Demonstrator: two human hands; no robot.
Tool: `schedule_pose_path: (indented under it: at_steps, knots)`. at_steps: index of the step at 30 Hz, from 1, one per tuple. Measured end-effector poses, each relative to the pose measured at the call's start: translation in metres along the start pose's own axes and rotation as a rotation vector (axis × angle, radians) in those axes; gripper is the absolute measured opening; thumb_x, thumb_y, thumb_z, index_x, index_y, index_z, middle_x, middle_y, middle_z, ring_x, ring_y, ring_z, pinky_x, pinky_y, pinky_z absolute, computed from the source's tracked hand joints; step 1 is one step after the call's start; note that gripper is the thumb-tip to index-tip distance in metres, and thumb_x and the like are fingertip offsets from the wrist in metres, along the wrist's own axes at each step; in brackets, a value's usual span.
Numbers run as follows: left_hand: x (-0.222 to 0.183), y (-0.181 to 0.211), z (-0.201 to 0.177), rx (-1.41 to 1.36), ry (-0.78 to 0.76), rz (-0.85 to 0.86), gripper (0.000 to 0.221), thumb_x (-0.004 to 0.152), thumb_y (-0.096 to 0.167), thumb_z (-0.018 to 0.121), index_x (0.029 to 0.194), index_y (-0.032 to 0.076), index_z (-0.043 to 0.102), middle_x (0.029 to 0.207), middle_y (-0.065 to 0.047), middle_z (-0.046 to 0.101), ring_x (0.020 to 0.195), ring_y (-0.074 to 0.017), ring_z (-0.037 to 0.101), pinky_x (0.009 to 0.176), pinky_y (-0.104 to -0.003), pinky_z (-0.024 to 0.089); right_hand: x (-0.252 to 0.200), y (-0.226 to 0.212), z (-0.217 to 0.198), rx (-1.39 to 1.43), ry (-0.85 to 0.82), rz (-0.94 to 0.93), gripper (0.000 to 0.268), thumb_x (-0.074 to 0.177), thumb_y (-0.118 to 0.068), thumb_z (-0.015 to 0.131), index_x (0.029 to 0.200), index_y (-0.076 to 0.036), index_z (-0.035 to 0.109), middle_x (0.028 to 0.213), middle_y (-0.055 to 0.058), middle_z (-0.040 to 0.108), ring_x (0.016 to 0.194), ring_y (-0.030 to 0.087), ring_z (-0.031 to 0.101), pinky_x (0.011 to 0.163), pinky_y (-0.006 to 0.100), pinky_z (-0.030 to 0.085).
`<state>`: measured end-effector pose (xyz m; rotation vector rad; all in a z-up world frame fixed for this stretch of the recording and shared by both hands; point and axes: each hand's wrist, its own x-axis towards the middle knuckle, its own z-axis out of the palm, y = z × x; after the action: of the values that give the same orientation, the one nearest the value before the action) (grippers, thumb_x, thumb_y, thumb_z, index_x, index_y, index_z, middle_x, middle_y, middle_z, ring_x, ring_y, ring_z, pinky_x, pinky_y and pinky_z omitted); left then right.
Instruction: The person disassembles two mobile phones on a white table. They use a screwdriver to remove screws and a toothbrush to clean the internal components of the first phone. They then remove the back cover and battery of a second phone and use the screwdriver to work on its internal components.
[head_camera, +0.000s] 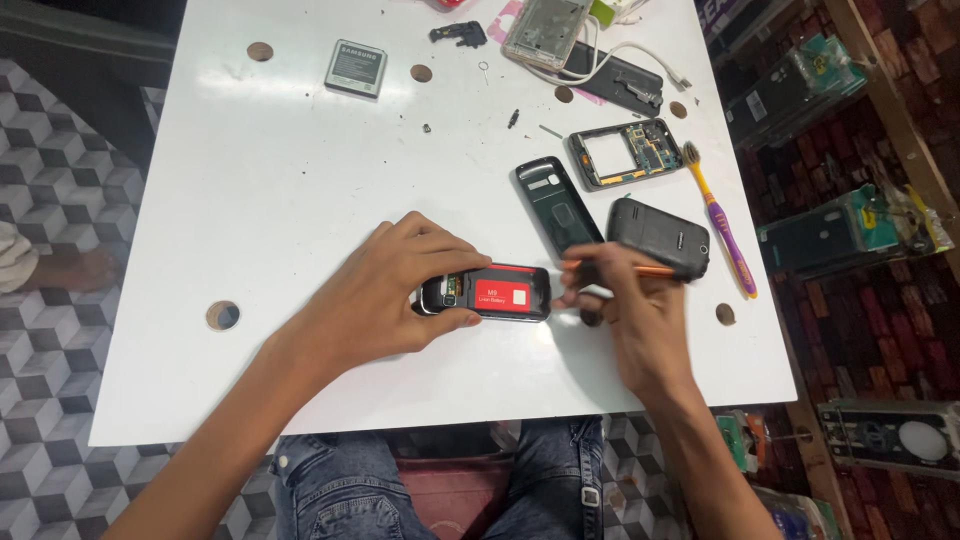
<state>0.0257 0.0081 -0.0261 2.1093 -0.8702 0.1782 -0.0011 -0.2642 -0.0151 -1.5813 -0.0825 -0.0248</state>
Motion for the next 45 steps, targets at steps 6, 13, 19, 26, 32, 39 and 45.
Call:
schedule_pose_path:
  at_steps: [6,13,19,26,32,39,45]
  knots:
    - [0.0,0.001,0.0,0.072,0.009,0.033,0.051,0.07,0.037,0.089,0.108,0.008,0.072,0.098,-0.006,0.066,0.094,-0.028,0.057,0.086,-0.043,0.048,-0.011,-0.021,0.002,-0.285,0.066,-0.025,0.033,0.106,-0.024,0.046,0.125,-0.001,0.06,0.091,0.014,0.076,0.088,0.024,0.08,0.077,0.04,0.066]
    - [-0.001,0.01,-0.002,0.108,0.012,0.081,0.057,0.064,0.046,0.09,0.097,0.005,0.068,0.092,-0.01,0.061,0.086,-0.0314,0.059,0.077,-0.045,0.049,-0.005,-0.016,0.009,0.017,-0.062,-0.064,0.028,0.114,-0.021,0.047,0.104,0.0,0.063,0.057,-0.001,0.046,0.059,0.013,0.059,0.101,0.055,0.065]
    - [-0.003,0.007,0.001,0.129,-0.001,0.065,0.054,0.068,0.045,0.089,0.096,0.005,0.068,0.094,-0.01,0.062,0.087,-0.032,0.059,0.076,-0.045,0.05,0.009,-0.018,0.006,0.037,-0.12,-0.009,0.026,0.113,-0.018,0.045,0.102,0.0,0.062,0.054,-0.004,0.041,0.05,0.008,0.048,0.098,0.057,0.065]
    - [-0.003,0.009,0.004,0.178,0.023,0.098,0.053,0.074,0.044,0.085,0.103,0.003,0.07,0.098,-0.013,0.063,0.089,-0.0325,0.06,0.078,-0.045,0.051,0.021,-0.025,-0.002,0.269,-0.132,0.181,0.029,0.113,-0.018,0.043,0.101,0.0,0.063,0.054,-0.007,0.033,0.046,0.005,0.04,0.1,0.056,0.062]
    - [-0.002,0.009,0.005,0.183,0.016,0.078,0.051,0.074,0.042,0.085,0.103,0.003,0.069,0.096,-0.012,0.061,0.087,-0.0317,0.059,0.076,-0.044,0.05,0.02,-0.013,-0.006,0.319,-0.124,0.171,0.03,0.113,-0.019,0.042,0.102,0.0,0.062,0.05,-0.006,0.032,0.042,0.006,0.04,0.099,0.054,0.061]
    - [0.006,0.015,0.004,0.178,-0.019,0.006,0.05,0.068,0.04,0.088,0.095,0.005,0.065,0.09,-0.01,0.058,0.082,-0.0313,0.058,0.073,-0.045,0.048,0.018,-0.018,-0.002,0.435,-0.117,0.19,0.027,0.113,-0.018,0.041,0.102,-0.002,0.06,0.052,-0.006,0.033,0.043,0.005,0.04,0.1,0.051,0.061]
    - [0.006,0.014,0.006,0.163,-0.028,-0.053,0.05,0.065,0.041,0.089,0.095,0.007,0.068,0.088,-0.008,0.059,0.081,-0.0288,0.059,0.073,-0.043,0.048,0.013,-0.032,0.017,0.343,-0.093,0.097,0.028,0.114,-0.018,0.041,0.106,0.001,0.061,0.054,-0.004,0.035,0.048,0.008,0.042,0.098,0.049,0.062]
